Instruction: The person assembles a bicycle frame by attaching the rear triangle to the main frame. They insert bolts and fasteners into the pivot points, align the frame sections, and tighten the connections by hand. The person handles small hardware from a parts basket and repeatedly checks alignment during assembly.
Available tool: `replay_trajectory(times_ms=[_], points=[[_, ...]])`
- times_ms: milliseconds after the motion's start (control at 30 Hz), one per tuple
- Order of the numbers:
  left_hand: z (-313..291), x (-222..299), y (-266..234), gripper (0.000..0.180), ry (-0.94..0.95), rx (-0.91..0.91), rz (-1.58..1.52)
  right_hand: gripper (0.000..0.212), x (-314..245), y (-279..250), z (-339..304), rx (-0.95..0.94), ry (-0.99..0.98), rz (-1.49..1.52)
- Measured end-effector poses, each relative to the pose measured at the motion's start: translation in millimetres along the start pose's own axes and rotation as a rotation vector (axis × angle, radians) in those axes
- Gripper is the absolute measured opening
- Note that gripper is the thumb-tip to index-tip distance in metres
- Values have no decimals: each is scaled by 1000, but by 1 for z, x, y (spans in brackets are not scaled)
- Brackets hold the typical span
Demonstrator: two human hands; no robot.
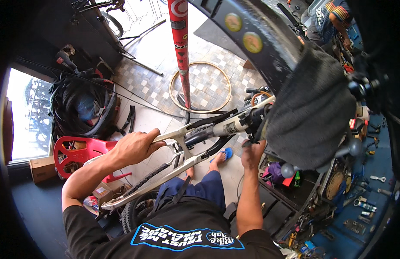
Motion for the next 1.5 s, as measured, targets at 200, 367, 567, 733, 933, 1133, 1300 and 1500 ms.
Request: replay_trajectory(times_ms=[200,367,567,733,933,1133,1300,1500], points=[[6,-3,1,42,-10,-18,-47,118,-6,31,56,-188,-124,174],[4,-5,4,42,-33,-61,-71,115,-18,45,56,-160,-97,85],[8,0,-2,41,-57,-91,-76,110,-20,42,56,-209,-104,6],[9,-1,2,41,-34,-34,-62,115,-16,42,54,-202,-106,14],[10,-4,8,44,21,67,-33,124,-15,43,56,-200,-131,50],[3,-4,7,51,-20,80,19,113,3,29,28,-116,-35,78],[-24,-2,-12,58,-112,86,-34,108,-24,-6,-17,-1,-45,-98],[-70,69,-42,53,186,442,-24,108,-27,-43,-133,128,143,-128]])
Point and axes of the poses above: each hand's wrist, its own z-axis towards the middle knuckle, its own y-axis out of the palm, x = y × z, the point moved 5 cm from there along z, towards the middle knuckle, and after that the axes turned 9 degrees about -x, right-handed, at the moved point
